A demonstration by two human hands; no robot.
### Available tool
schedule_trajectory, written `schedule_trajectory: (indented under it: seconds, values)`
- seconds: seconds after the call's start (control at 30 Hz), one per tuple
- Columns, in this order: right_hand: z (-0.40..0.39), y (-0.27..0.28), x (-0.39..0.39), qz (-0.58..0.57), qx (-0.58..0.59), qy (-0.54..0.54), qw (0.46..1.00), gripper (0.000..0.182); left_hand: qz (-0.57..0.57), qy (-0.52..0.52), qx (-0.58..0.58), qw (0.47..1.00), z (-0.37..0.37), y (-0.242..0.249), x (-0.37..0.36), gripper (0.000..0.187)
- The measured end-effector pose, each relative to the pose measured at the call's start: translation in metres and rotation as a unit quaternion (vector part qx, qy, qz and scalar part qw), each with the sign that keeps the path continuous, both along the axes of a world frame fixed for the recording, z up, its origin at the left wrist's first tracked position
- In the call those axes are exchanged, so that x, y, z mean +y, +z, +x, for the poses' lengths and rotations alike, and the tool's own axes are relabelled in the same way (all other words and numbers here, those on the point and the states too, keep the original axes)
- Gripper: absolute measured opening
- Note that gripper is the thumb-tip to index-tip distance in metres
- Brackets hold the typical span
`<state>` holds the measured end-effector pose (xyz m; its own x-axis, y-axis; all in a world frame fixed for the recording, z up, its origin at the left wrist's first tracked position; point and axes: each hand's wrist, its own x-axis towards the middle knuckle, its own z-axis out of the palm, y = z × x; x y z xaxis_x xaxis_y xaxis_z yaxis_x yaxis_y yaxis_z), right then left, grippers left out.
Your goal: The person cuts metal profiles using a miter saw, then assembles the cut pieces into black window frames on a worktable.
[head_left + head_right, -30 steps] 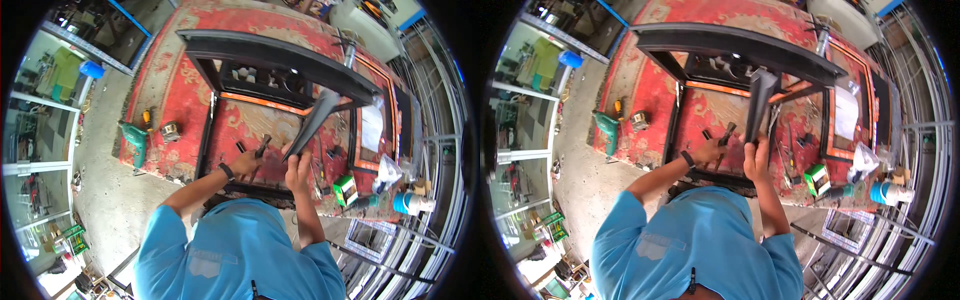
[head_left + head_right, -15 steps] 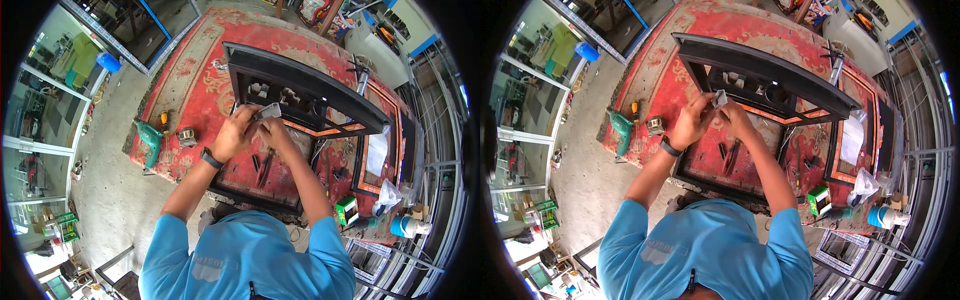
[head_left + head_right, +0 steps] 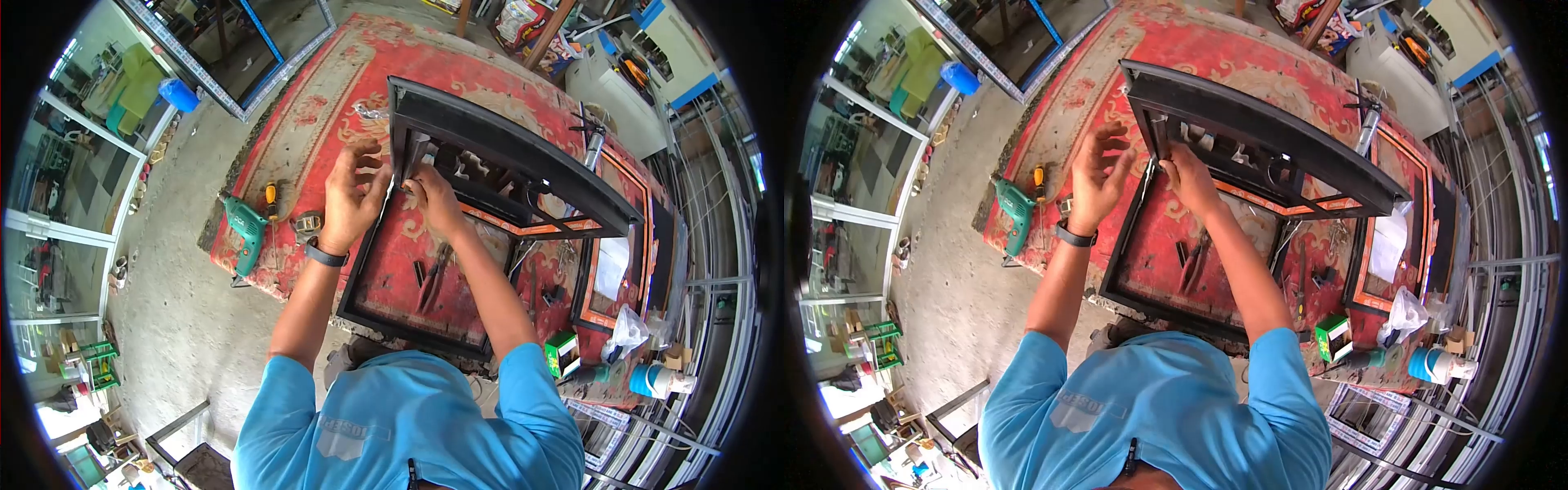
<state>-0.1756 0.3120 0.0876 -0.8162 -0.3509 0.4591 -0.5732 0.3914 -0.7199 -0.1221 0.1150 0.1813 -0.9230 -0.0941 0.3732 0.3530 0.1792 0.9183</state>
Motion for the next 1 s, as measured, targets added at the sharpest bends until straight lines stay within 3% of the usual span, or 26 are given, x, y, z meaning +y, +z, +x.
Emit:
schedule_trajectory:
  seconds: [0.03,0.13,0.17,0.3,0.4,0.5,0.77,0.87,1.0]
  values:
    - [0.000,0.001,-0.001,0.008,0.002,-0.001,1.000,0.026,0.018,-0.015,0.018,1.000,-0.002,0.001,0.003,0.053]
    - [0.004,0.004,-0.007,0.024,0.030,-0.037,0.999,0.029,-0.075,0.006,0.084,0.994,-0.016,0.005,0.012,0.064]
    - [0.006,0.005,-0.008,0.025,-0.011,-0.036,0.999,0.030,-0.041,0.003,0.090,0.995,-0.021,0.007,0.018,0.067]
    - [0.011,0.012,-0.018,0.006,-0.047,-0.077,0.996,0.029,-0.029,0.031,0.082,0.996,-0.034,0.015,0.024,0.056]
    - [0.014,0.010,-0.024,-0.003,-0.054,-0.116,0.992,0.030,-0.081,0.047,0.085,0.992,-0.041,0.008,0.021,0.048]
    - [0.014,0.005,-0.029,-0.020,-0.025,-0.138,0.990,0.029,-0.038,0.050,0.076,0.995,-0.045,0.000,0.023,0.048]
    - [0.010,-0.009,-0.032,-0.059,0.037,-0.171,0.983,0.028,-0.081,0.056,0.089,0.991,-0.051,-0.013,0.020,0.049]
    - [0.007,0.000,-0.028,-0.091,-0.006,-0.149,0.985,0.029,-0.090,0.052,0.085,0.991,-0.054,-0.017,0.018,0.046]
    - [-0.002,0.022,-0.013,-0.049,-0.065,-0.103,0.991,0.040,-0.130,0.052,0.102,0.985,-0.054,-0.016,0.018,0.039]
